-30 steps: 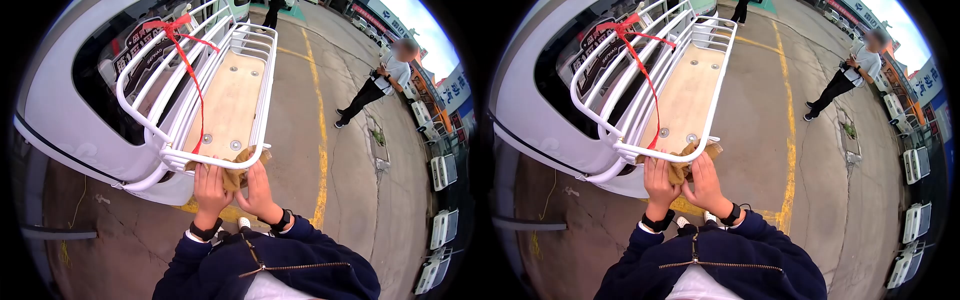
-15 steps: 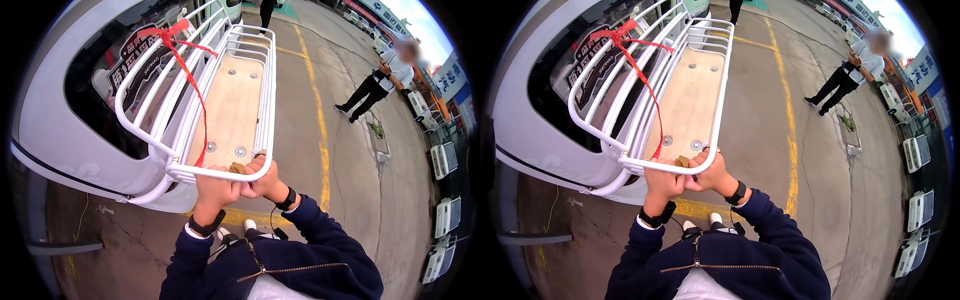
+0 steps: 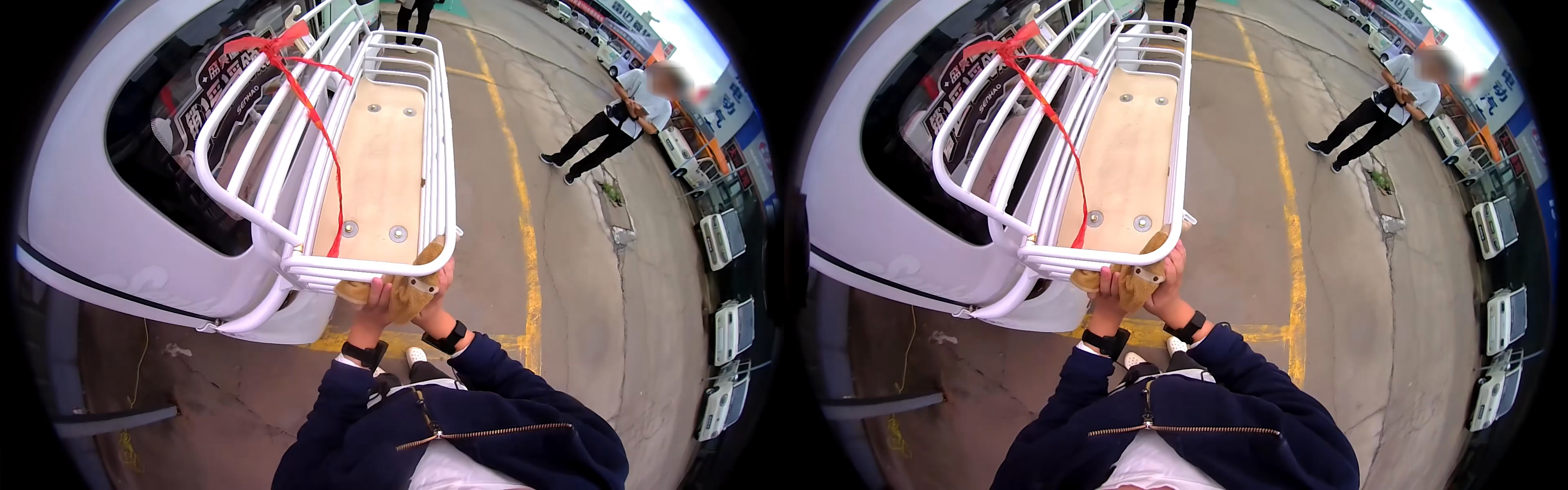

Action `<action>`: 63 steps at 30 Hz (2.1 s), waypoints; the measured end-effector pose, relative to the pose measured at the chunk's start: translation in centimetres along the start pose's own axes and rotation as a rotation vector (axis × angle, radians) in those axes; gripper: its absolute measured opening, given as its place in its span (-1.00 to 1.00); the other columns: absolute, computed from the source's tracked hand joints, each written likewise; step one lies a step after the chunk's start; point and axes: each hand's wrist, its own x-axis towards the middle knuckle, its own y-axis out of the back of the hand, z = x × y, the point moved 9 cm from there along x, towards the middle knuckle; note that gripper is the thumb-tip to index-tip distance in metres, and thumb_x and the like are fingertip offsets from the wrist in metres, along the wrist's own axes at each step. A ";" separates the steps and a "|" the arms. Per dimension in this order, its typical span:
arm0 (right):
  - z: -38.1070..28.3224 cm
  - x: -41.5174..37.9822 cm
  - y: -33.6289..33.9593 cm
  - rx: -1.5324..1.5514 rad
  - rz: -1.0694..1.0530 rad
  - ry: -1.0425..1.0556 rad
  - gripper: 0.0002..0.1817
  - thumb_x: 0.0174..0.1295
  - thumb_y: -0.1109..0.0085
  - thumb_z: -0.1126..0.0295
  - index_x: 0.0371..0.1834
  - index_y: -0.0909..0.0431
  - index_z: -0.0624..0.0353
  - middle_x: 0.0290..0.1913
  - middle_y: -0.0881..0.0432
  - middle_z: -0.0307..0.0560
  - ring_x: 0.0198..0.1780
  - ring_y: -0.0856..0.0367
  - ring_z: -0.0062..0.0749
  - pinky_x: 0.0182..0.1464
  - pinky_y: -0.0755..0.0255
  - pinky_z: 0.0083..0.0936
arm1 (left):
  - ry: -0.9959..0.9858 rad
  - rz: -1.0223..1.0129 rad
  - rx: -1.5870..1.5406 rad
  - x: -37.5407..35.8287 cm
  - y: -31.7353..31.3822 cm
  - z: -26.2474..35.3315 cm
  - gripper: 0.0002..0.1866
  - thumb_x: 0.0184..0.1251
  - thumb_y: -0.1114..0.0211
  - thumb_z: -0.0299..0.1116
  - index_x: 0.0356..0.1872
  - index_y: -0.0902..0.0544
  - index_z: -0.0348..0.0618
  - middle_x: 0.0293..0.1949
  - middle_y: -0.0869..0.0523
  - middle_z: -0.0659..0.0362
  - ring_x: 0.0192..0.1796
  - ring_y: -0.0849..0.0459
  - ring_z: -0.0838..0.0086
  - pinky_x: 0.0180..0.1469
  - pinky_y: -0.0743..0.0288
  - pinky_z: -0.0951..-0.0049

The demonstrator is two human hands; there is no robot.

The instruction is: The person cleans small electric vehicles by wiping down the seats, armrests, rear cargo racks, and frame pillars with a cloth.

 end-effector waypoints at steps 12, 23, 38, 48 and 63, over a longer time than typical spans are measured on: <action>2.6 -9.5 -2.3 0.410 -0.166 -0.579 -0.47 0.28 -0.25 0.35 0.27 -0.33 0.25 0.21 -0.47 -0.01 0.20 -0.46 -0.23 0.26 -0.32 -0.33 | 0.112 -0.148 -0.381 4.1 4.9 -1.7 -0.63 0.09 -0.21 -0.47 -0.03 -0.69 0.02 0.15 -0.60 0.26 0.12 -0.52 0.24 0.26 -0.42 0.16; -10.6 -4.5 -8.4 0.242 -0.516 -0.087 -0.43 0.04 -0.01 0.85 0.21 -0.44 0.37 0.22 -0.51 0.27 0.18 -0.55 0.13 0.20 -0.45 -0.18 | 0.753 -0.831 -0.582 -11.3 6.2 -10.4 -0.54 -0.02 -0.41 -0.27 -0.03 -0.66 -0.21 -0.17 -0.72 -0.05 -0.22 -0.70 -0.03 -0.19 -0.61 0.17; -24.3 6.8 -27.7 0.130 -0.016 0.609 -0.67 0.31 -0.11 0.23 0.11 -0.56 -0.47 0.36 -0.37 -0.65 0.52 -0.10 -0.38 0.57 0.19 -0.30 | 0.347 -0.393 0.355 -10.4 16.3 -30.5 -0.44 0.41 -0.17 -0.09 0.35 -0.31 -0.02 0.25 -0.44 0.09 0.26 -0.44 0.24 0.25 -0.35 0.22; -23.0 4.1 -28.3 0.158 -0.006 0.625 -0.69 0.30 -0.11 0.34 0.08 -0.42 -0.30 0.30 -0.44 -0.53 0.42 -0.31 -0.26 0.52 -0.01 -0.21 | 0.106 -0.322 -0.038 -8.7 16.7 -28.8 -0.55 0.36 -0.22 -0.22 0.23 -0.41 -0.04 0.10 -0.55 0.11 0.10 -0.56 0.21 0.12 -0.45 0.21; -26.1 -6.4 -31.9 -0.128 -0.277 -0.045 -0.50 -0.05 -0.27 0.39 0.02 -0.38 0.12 0.07 -0.41 0.02 0.21 -0.34 0.12 0.24 -0.29 -0.02 | 0.490 -0.867 -1.107 -3.2 21.9 -37.3 -0.64 0.10 -0.43 -0.38 -0.05 -0.63 -0.17 -0.14 -0.72 0.05 -0.07 -0.69 0.18 -0.03 -0.53 0.27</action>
